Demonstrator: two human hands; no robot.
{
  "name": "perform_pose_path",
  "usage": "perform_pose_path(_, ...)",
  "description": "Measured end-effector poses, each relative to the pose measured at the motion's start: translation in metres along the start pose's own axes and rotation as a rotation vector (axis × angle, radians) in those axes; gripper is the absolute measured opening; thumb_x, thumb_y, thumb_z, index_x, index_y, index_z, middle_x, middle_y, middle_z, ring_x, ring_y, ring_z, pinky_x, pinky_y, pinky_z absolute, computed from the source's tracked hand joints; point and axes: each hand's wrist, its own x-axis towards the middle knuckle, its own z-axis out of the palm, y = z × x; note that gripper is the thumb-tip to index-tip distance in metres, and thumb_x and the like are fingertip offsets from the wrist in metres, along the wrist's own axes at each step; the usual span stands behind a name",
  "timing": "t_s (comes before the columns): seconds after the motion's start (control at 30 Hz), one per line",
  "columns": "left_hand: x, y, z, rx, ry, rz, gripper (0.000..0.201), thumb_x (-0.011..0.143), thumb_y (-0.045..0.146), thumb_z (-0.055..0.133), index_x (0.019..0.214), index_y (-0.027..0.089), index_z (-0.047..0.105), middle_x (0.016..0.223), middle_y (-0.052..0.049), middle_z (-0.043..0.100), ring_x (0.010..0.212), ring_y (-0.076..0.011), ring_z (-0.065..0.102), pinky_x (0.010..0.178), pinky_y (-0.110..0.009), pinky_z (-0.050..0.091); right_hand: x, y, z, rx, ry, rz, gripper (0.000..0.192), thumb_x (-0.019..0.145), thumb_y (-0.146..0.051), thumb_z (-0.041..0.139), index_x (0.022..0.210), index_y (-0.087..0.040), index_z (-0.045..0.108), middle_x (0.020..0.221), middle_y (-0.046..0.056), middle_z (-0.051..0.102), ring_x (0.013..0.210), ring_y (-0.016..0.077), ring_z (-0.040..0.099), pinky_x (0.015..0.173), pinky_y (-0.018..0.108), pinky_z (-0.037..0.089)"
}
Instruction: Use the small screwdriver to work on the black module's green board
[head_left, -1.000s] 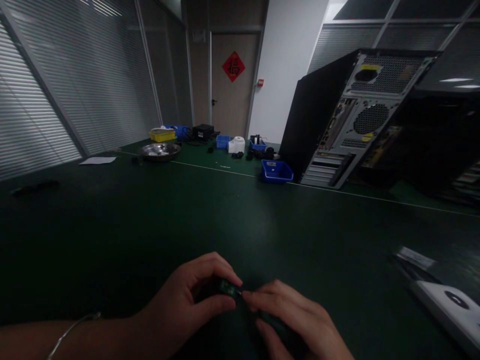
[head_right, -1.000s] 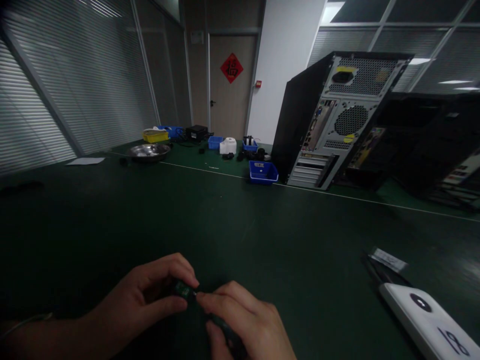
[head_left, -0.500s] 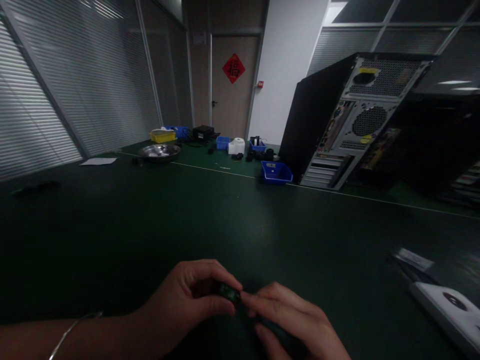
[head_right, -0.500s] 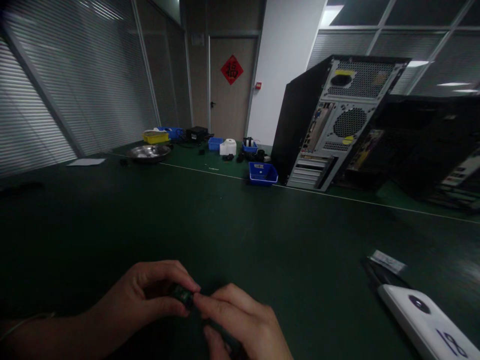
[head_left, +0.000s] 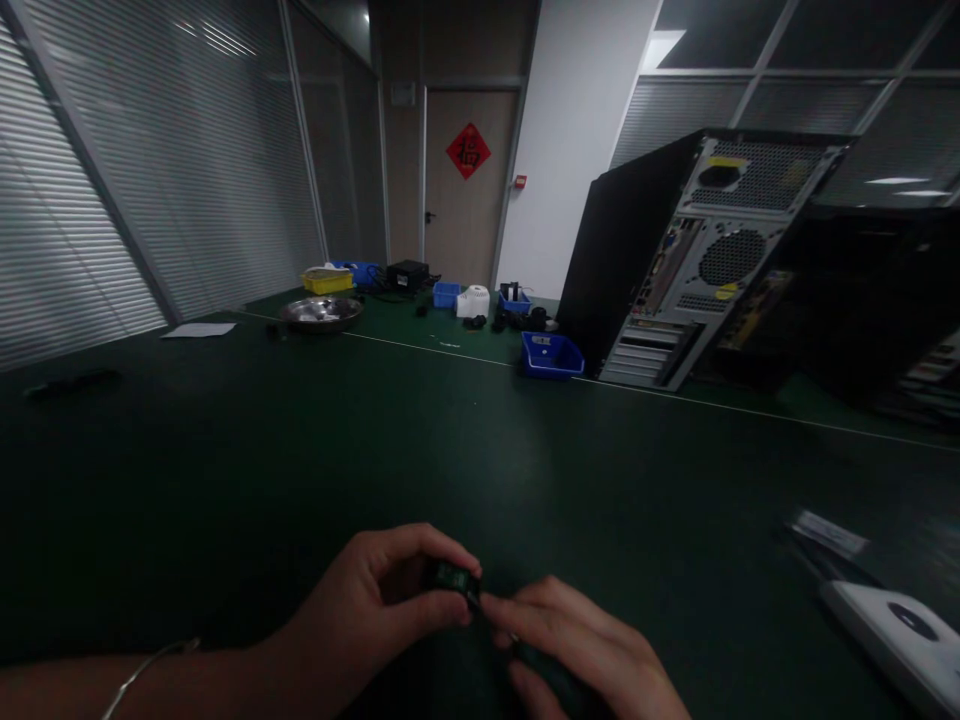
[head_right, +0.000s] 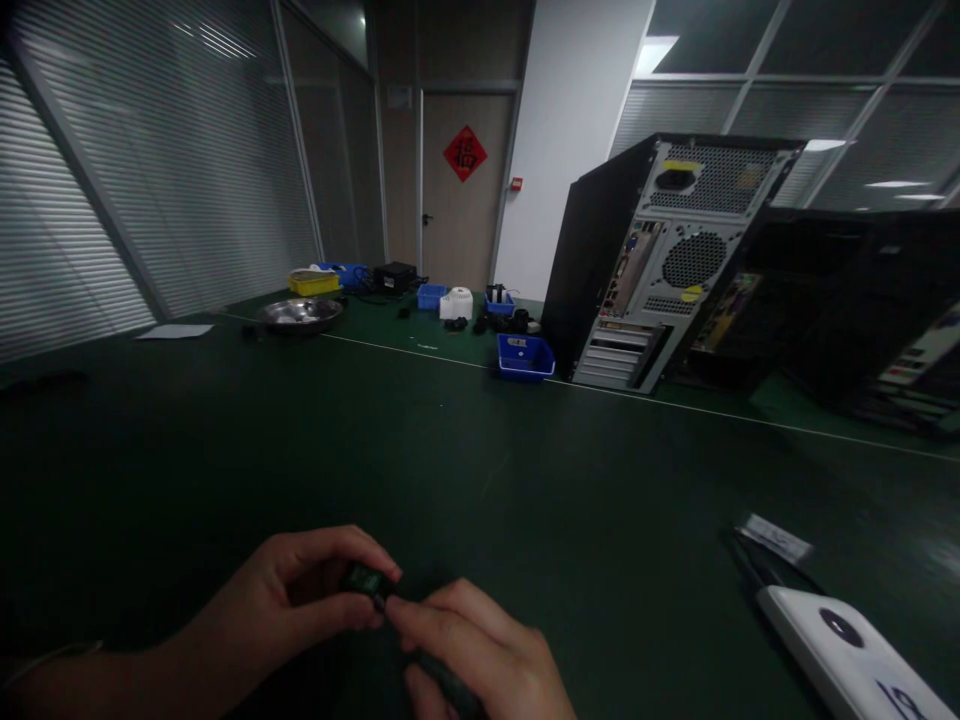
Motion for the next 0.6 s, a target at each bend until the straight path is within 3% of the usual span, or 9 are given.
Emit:
perform_pose_path(0.2,-0.002,0.0,-0.001,0.073,0.004,0.018,0.016,0.075,0.021,0.075,0.091,0.022,0.075,0.08,0.001,0.069,0.074,-0.0151,0.06,0.068,-0.025,0.045,0.001,-0.003,-0.001,-0.014,-0.022,0.033,0.053,0.084,0.001,0.051,0.127,-0.029,0.06,0.099,0.009,0.069,0.083,0.0188,0.069,0.07,0.029,0.056)
perform_pose_path(0.43,-0.006,0.002,0.001,0.076,-0.039,0.116,0.018,0.073,0.017,0.076,0.091,0.022,0.077,0.088,-0.003,0.071,0.085,-0.0197,0.066,0.077,-0.029,0.048,0.005,-0.012,-0.002,0.001,-0.017,0.025,0.04,0.084,-0.003,0.05,0.116,-0.02,0.068,0.094,0.013,0.07,0.081,0.0213,0.07,0.068,0.03,0.057)
perform_pose_path(0.6,-0.006,0.004,0.004,0.018,-0.037,0.046,0.017,0.071,0.016,0.079,0.088,0.02,0.078,0.085,-0.002,0.073,0.08,-0.0174,0.067,0.073,-0.026,0.049,0.007,-0.017,-0.003,0.056,0.01,0.033,0.038,0.083,-0.003,0.052,0.112,-0.017,0.07,0.093,0.012,0.071,0.082,0.0206,0.069,0.069,0.029,0.055)
